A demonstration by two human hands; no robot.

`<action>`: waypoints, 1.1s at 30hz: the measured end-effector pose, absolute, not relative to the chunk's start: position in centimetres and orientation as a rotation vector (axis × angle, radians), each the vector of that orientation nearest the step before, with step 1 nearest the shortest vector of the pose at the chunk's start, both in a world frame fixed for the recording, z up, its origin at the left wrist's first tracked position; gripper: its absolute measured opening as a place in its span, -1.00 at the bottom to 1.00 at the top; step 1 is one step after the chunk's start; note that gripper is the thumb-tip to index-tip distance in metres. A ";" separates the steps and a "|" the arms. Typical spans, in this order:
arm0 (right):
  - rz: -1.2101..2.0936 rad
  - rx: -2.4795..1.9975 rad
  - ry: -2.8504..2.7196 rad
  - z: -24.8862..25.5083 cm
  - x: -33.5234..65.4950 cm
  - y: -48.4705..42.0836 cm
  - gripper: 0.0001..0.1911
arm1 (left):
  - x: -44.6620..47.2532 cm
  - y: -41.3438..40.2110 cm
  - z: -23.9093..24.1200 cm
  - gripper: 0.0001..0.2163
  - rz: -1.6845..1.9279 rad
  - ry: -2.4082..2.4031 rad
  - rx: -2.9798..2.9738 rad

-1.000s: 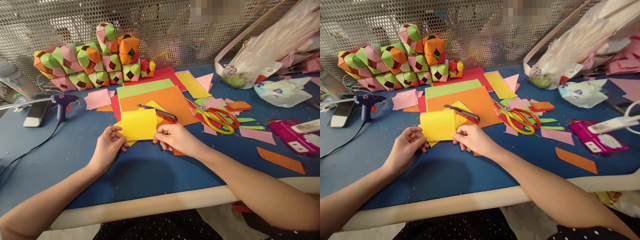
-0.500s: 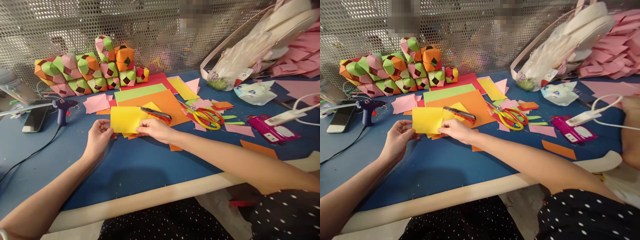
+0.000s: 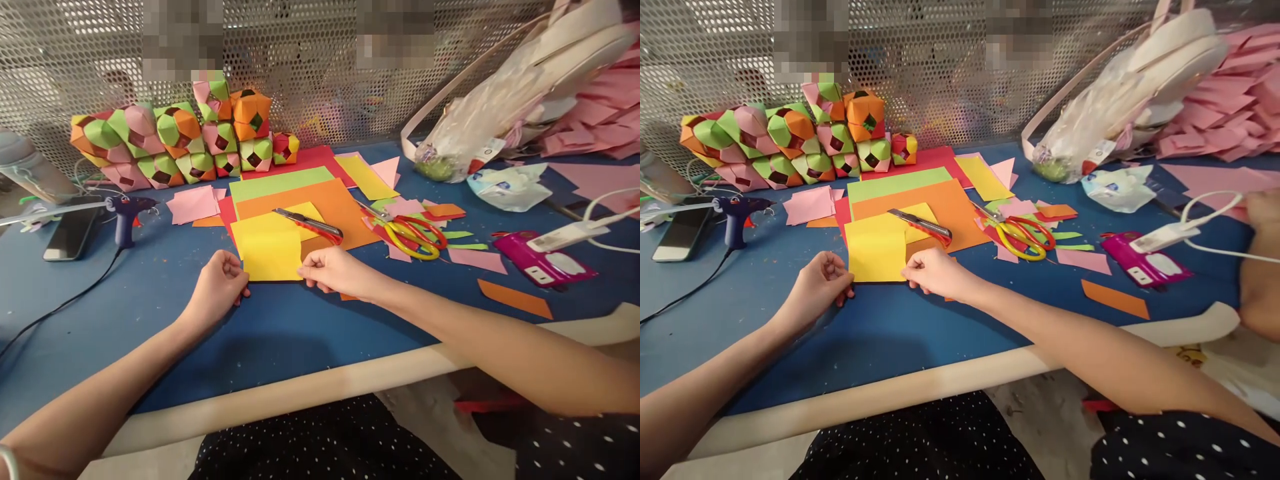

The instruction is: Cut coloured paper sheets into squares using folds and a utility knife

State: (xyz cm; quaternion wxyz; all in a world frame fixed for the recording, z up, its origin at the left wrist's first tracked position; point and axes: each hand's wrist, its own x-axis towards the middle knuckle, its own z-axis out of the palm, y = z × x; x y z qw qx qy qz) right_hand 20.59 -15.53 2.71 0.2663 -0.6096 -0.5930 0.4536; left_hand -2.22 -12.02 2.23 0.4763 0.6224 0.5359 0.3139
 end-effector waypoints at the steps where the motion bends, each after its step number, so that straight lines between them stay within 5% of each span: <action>1: 1.151 -1.688 -1.655 2.8 20.6 -15.9 -0.76 | -2.3 -12.1 2.2 -0.85 0.734 1.331 1.613; 10: 0.646 -1.897 -2.001 1.8 20.2 -16.5 -0.81 | -1.8 -12.9 3.1 -0.93 0.450 1.411 2.178; 26: 0.889 -1.837 -1.963 3.0 20.7 -16.2 -0.70 | -2.3 -11.9 3.6 -0.93 0.356 1.418 2.158; 33: 0.437 -1.426 -2.026 1.2 21.6 -16.3 -0.85 | -2.2 -11.5 3.0 -0.91 0.325 1.401 2.153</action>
